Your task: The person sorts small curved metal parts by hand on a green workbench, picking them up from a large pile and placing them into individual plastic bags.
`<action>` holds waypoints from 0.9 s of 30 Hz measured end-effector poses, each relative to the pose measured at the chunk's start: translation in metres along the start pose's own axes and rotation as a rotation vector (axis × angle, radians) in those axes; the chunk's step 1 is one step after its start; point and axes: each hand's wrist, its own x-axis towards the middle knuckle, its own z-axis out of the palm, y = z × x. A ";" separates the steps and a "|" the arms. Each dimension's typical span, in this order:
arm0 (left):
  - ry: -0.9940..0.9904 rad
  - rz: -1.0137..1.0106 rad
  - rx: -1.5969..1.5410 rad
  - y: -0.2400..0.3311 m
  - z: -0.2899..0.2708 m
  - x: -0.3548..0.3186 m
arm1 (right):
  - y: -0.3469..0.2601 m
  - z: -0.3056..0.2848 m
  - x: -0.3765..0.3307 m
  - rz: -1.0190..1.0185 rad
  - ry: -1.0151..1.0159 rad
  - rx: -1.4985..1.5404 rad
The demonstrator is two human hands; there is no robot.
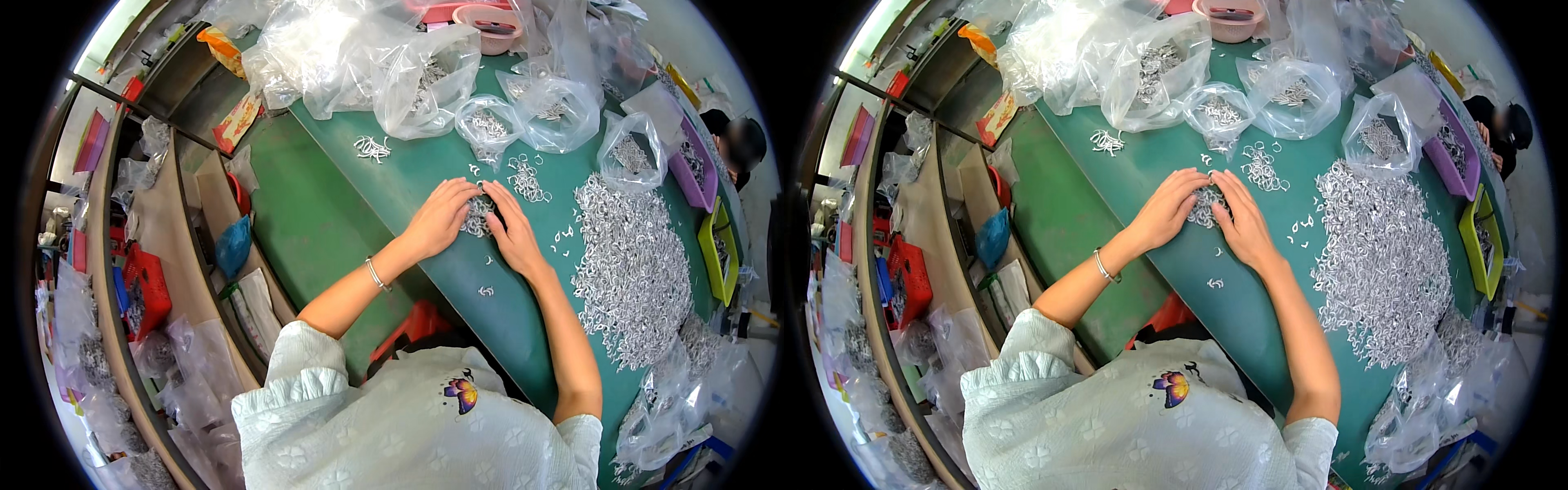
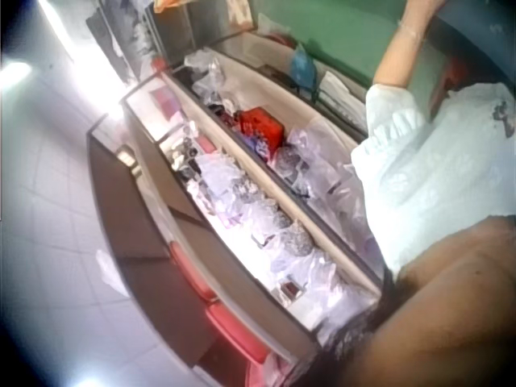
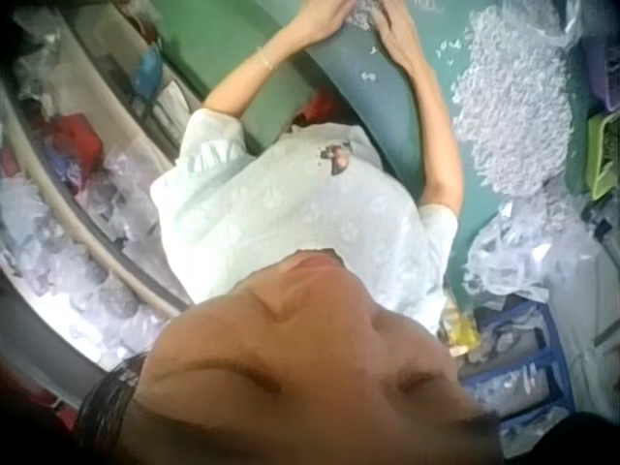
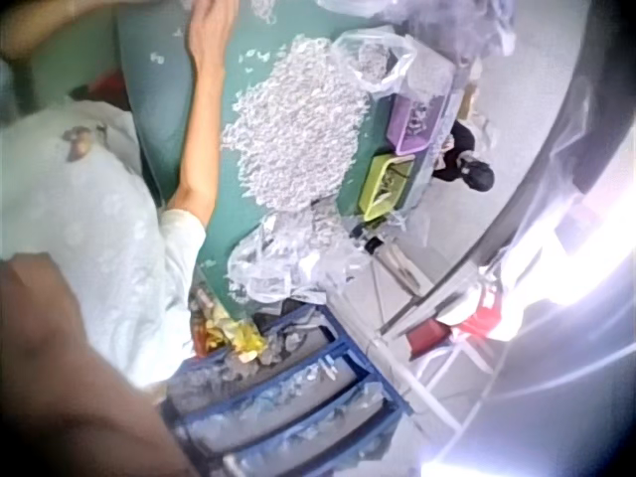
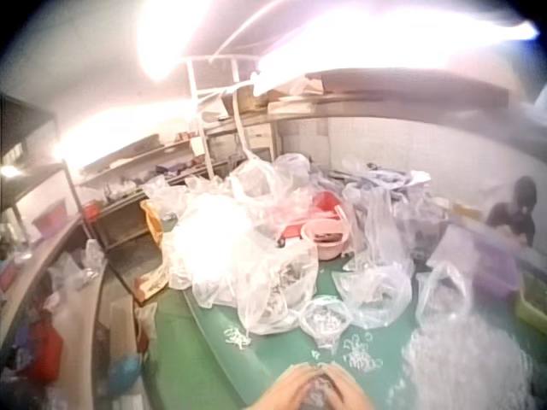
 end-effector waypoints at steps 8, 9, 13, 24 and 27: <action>0.084 -0.059 0.025 0.020 0.006 -0.020 | -0.017 -0.016 -0.024 0.016 -0.069 -0.012; 0.078 -0.057 0.039 0.024 0.011 -0.023 | -0.017 -0.015 -0.024 0.034 -0.095 -0.061; -0.008 -0.051 0.067 0.034 0.007 -0.036 | -0.018 -0.021 -0.043 0.018 -0.264 -0.125; 0.355 -0.121 -0.374 0.055 0.003 -0.059 | -0.025 -0.015 -0.037 -0.018 -0.262 -0.201; 0.224 -0.255 -0.755 0.076 0.006 -0.108 | -0.043 -0.020 -0.063 0.034 -0.280 -0.188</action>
